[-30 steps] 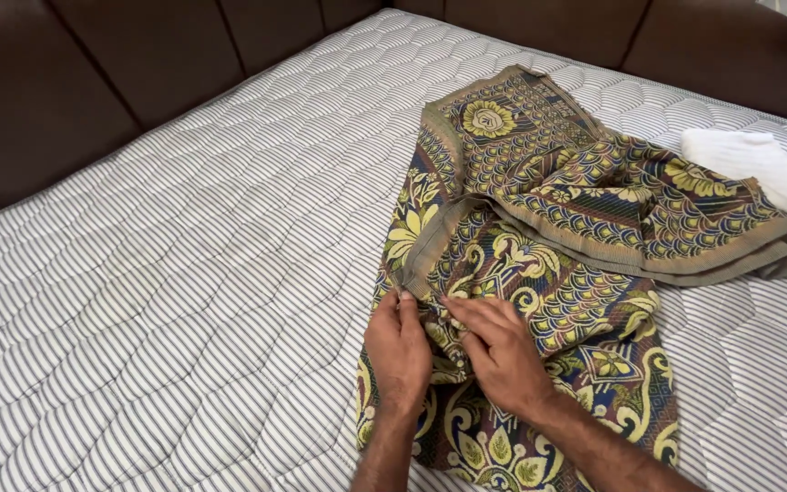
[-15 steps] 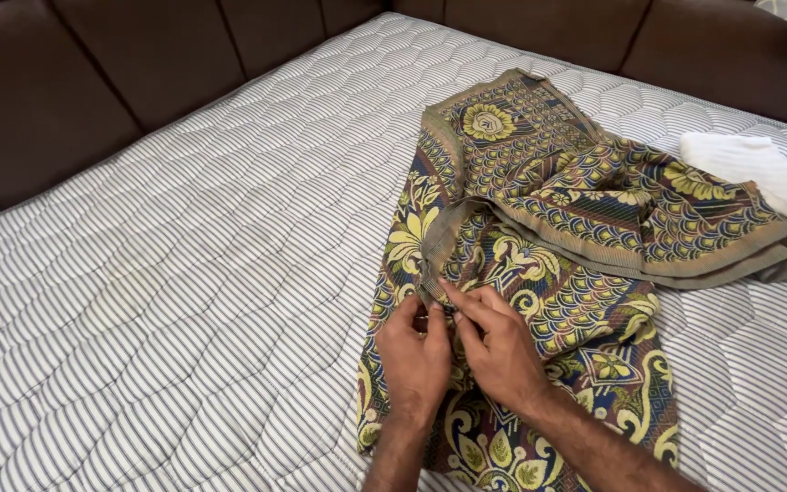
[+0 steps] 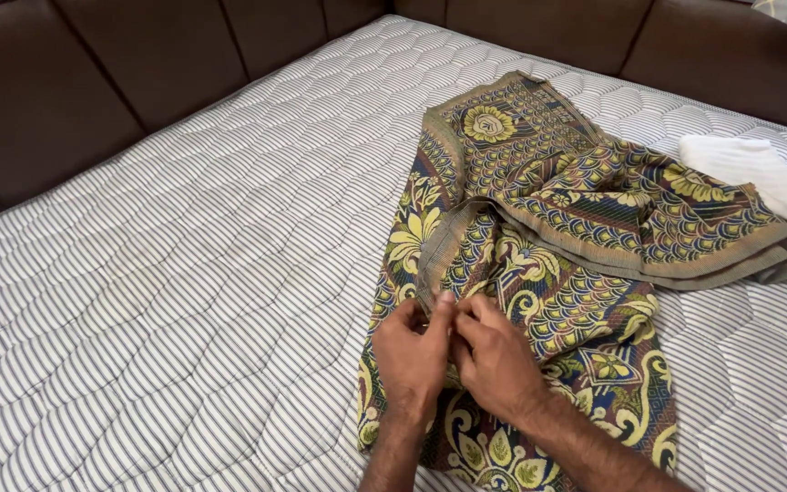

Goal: Folding a patterned blanket on a bed.

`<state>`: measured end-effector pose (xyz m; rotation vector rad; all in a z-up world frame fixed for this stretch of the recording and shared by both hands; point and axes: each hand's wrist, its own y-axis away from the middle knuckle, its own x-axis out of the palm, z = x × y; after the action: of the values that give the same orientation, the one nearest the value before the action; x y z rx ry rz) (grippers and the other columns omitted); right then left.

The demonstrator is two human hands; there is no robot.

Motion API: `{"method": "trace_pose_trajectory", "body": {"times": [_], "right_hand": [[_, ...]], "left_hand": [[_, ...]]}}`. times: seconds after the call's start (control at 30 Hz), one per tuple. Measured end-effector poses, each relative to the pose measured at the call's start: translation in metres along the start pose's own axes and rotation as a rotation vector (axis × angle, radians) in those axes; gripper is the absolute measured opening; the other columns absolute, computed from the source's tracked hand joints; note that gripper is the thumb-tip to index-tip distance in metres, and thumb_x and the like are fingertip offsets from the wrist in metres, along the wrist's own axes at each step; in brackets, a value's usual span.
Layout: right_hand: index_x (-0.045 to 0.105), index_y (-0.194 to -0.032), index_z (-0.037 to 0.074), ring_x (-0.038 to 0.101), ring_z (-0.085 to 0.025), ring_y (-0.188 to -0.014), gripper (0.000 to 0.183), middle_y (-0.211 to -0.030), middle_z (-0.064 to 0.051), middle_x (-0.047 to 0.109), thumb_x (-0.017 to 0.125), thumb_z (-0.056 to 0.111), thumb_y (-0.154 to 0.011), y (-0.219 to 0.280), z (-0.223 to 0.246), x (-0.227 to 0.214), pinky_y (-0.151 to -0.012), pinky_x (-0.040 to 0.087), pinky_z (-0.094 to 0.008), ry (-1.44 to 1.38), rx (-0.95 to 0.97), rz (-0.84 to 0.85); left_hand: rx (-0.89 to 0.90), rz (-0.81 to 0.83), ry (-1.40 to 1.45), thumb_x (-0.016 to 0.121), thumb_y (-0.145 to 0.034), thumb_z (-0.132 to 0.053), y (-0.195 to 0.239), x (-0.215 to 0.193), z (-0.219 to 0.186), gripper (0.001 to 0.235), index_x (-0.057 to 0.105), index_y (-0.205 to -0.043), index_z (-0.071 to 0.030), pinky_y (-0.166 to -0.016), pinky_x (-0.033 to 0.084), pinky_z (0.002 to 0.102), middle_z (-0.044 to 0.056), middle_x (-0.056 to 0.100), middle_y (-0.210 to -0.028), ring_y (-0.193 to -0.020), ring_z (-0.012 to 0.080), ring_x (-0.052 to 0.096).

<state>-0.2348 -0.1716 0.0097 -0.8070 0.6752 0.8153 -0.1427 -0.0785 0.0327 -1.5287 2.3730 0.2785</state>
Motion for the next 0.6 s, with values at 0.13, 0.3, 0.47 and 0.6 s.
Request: {"method": "trace_pose_trajectory", "body": {"times": [0.13, 0.3, 0.47, 0.6], "right_hand": [[0.066, -0.125, 0.004, 0.068, -0.027, -0.091, 0.035, -0.105, -0.011, 0.062, 0.064, 0.009, -0.091, 0.001, 0.013, -0.01, -0.076, 0.057, -0.04, -0.049, 0.032, 0.021], [0.058, -0.138, 0.007, 0.067, -0.026, -0.097, 0.051, -0.105, -0.012, 0.062, 0.067, 0.009, -0.088, 0.0, 0.002, -0.01, -0.083, 0.057, -0.04, -0.046, 0.053, 0.059], [0.061, -0.13, 0.01, 0.069, -0.025, -0.098, 0.044, -0.107, -0.009, 0.065, 0.071, 0.015, -0.088, 0.008, -0.019, -0.003, -0.086, 0.057, -0.039, 0.038, 0.134, 0.127], [0.061, -0.128, 0.008, 0.071, -0.02, -0.096, 0.042, -0.115, -0.007, 0.066, 0.071, 0.013, -0.087, 0.029, -0.056, 0.019, -0.088, 0.06, -0.037, 0.061, 0.181, 0.168]], "left_hand": [[-0.056, 0.011, -0.05, 0.064, -0.096, -0.037, -0.01, 0.007, 0.016, 0.04, 0.072, -0.072, -0.006, -0.052, 0.053, 0.037, 0.008, 0.07, -0.061, -0.051, 0.0175, 0.063], [0.095, -0.115, -0.031, 0.066, -0.097, -0.029, -0.017, 0.005, 0.026, 0.038, 0.07, -0.069, -0.003, -0.047, 0.05, 0.036, 0.008, 0.07, -0.058, -0.048, 0.0162, 0.062], [0.048, -0.124, 0.281, 0.068, -0.094, -0.019, -0.017, -0.006, 0.014, 0.02, 0.072, -0.082, -0.004, -0.05, 0.061, 0.028, 0.006, 0.073, -0.067, -0.058, 0.0119, 0.073], [-0.047, -0.137, 0.364, 0.069, -0.093, -0.017, -0.023, -0.015, 0.008, 0.015, 0.074, -0.084, -0.006, -0.05, 0.063, 0.029, 0.007, 0.074, -0.07, -0.058, 0.0135, 0.073]]}}
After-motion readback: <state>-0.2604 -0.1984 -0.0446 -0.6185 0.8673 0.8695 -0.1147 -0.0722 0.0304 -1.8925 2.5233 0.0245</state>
